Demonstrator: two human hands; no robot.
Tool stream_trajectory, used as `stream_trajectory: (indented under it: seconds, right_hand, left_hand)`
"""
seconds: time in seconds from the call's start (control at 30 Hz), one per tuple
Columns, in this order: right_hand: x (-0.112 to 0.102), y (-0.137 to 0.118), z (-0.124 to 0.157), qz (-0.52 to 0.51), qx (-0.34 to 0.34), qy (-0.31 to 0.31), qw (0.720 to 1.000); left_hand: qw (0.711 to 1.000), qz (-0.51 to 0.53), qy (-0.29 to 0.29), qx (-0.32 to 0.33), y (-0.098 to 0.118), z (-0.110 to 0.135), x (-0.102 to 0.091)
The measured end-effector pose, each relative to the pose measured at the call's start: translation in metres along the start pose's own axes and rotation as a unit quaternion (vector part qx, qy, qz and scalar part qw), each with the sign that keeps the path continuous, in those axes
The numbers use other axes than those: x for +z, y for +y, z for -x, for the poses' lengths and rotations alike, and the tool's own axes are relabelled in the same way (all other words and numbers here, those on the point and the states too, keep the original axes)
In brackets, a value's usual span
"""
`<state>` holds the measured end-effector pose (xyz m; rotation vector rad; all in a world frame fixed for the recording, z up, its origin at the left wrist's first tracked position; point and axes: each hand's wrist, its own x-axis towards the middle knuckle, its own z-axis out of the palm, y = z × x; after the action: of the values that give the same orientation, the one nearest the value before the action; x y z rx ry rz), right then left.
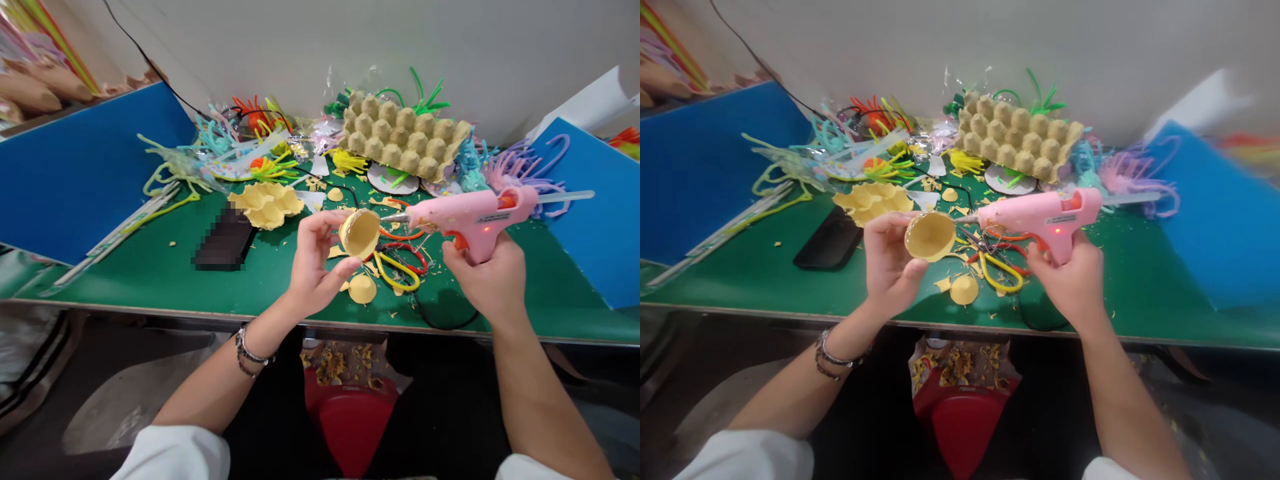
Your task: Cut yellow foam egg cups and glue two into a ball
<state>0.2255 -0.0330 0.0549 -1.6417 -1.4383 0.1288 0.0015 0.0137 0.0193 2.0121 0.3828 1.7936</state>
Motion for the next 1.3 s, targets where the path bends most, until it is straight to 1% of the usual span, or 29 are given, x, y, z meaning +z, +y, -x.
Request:
stream_trajectory:
  seconds: [0.17, 0.5, 0.77, 1.0, 1.3]
  right_hand:
    - [-0.0016, 0.0006, -0.0020, 0.021, -0.012, 0.003, 1.000]
    - [-0.0029, -0.0014, -0.0032, 0.015, -0.027, -0.004, 1.000]
    - [-0.0033, -0.0031, -0.0030, 0.018, -0.010, -0.014, 1.000]
    - [-0.0037, -0.0020, -0.0029, 0.024, -0.024, -0.020, 0.999]
    - [-0.0035, -0.0028, -0.0030, 0.026, -0.015, -0.033, 0.999]
  left_hand:
    - [1.000, -0.015, -0.001, -0.005, -0.0004, 0.0005, -0.0001]
    - [1.000, -0.008, 0.004, 0.004, -0.0008, 0.0000, -0.0010]
    - [1.000, -0.009, 0.015, 0.014, -0.0018, -0.0009, -0.0005]
    - [1.000, -0.010, 0.021, 0.018, -0.0020, -0.0020, -0.0007]
    - [0.999, -0.015, 0.035, 0.024, -0.0003, -0.0044, 0.0011]
